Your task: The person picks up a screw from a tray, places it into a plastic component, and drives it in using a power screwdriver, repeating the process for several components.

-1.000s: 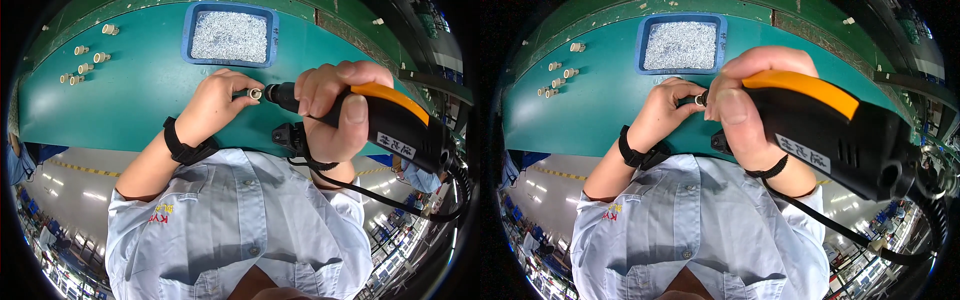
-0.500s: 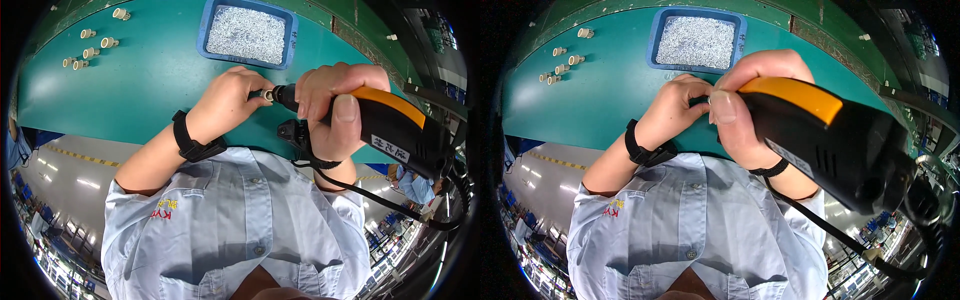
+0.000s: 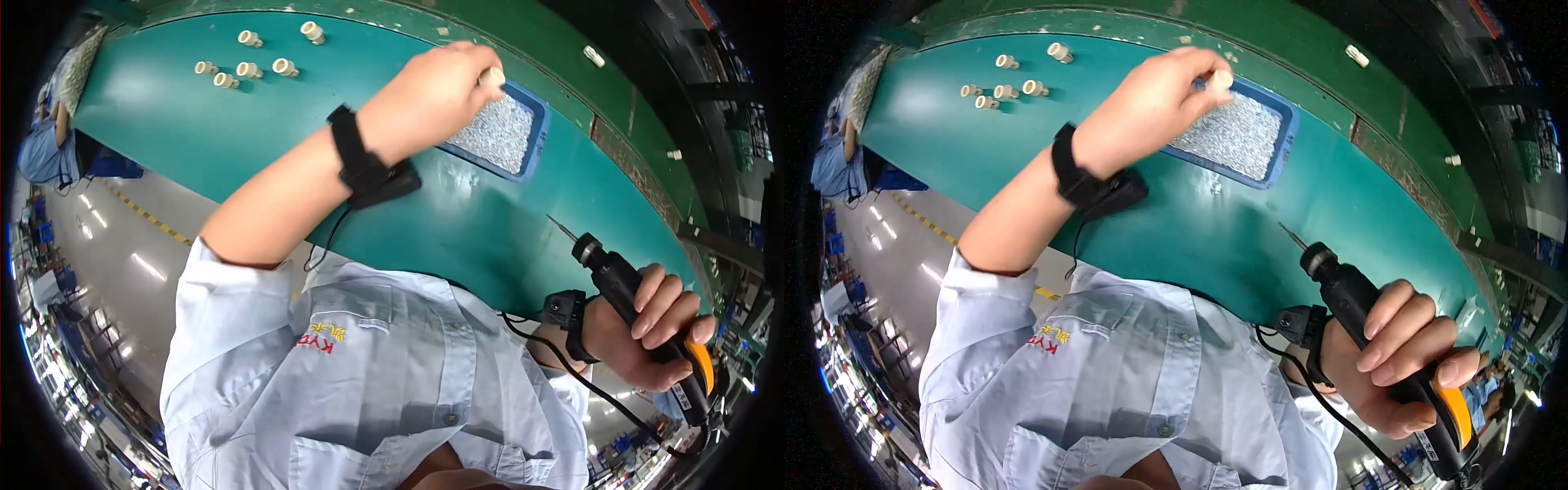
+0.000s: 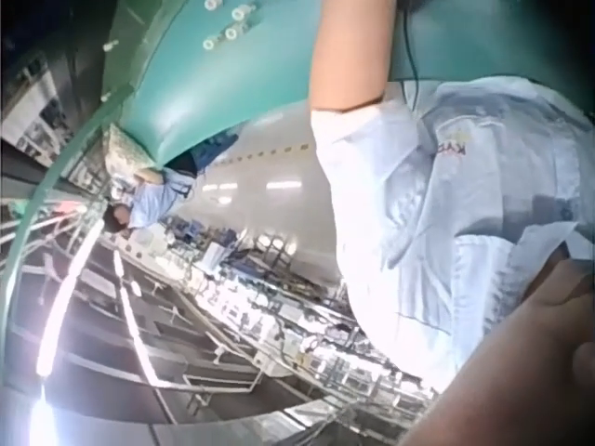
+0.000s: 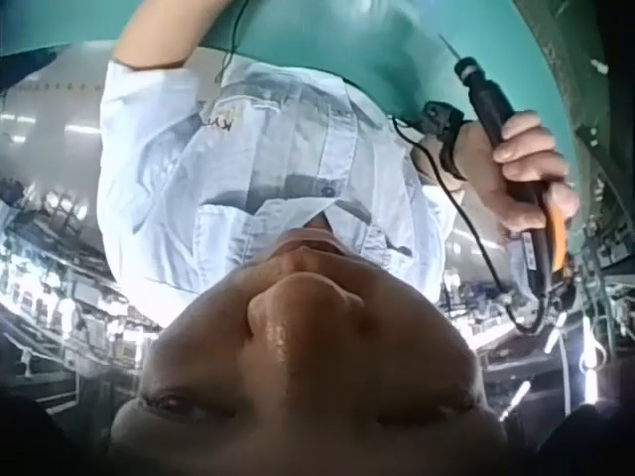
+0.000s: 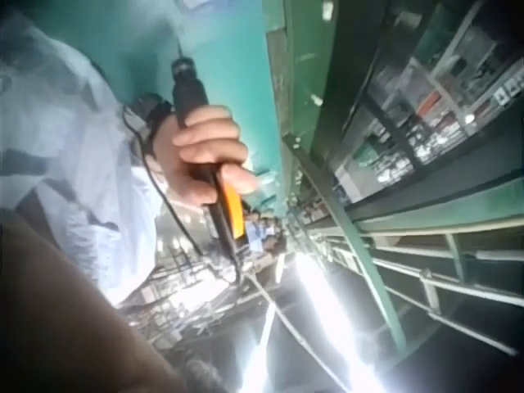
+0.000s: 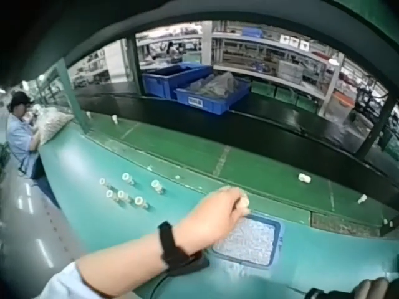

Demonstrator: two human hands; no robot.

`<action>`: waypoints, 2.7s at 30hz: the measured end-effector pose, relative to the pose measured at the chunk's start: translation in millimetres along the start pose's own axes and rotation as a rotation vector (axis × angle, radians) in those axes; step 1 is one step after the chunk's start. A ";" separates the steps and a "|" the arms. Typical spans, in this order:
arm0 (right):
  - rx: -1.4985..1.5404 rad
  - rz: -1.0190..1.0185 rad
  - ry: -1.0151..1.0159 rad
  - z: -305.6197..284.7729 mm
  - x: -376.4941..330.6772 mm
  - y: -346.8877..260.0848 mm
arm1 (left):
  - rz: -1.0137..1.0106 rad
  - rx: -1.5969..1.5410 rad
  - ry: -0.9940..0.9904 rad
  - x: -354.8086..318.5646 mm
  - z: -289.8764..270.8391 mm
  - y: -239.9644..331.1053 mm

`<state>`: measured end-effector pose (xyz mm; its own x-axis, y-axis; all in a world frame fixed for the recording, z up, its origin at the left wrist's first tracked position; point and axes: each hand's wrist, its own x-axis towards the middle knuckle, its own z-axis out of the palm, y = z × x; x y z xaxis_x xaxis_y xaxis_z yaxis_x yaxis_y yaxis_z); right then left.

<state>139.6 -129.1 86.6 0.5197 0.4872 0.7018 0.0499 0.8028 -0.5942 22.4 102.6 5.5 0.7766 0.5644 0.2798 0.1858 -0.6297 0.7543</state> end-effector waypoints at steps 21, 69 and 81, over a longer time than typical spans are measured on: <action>-0.239 0.136 0.021 -5.1 -7.2 16.1 | -0.433 0.838 0.044 -3.2 -104.0 -87.6; -0.250 0.152 -0.005 -29.5 -11.7 5.1 | 0.016 -0.064 -0.218 -2.3 32.7 -11.4; -0.174 0.154 -0.080 -19.7 -3.3 6.7 | -0.155 -0.220 -0.065 -15.7 34.1 3.5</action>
<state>155.0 -132.1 72.5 0.4633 0.6310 0.6223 0.1246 0.6488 -0.7507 31.4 73.3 -16.5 0.7875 0.6049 0.1181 0.1754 -0.4037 0.8979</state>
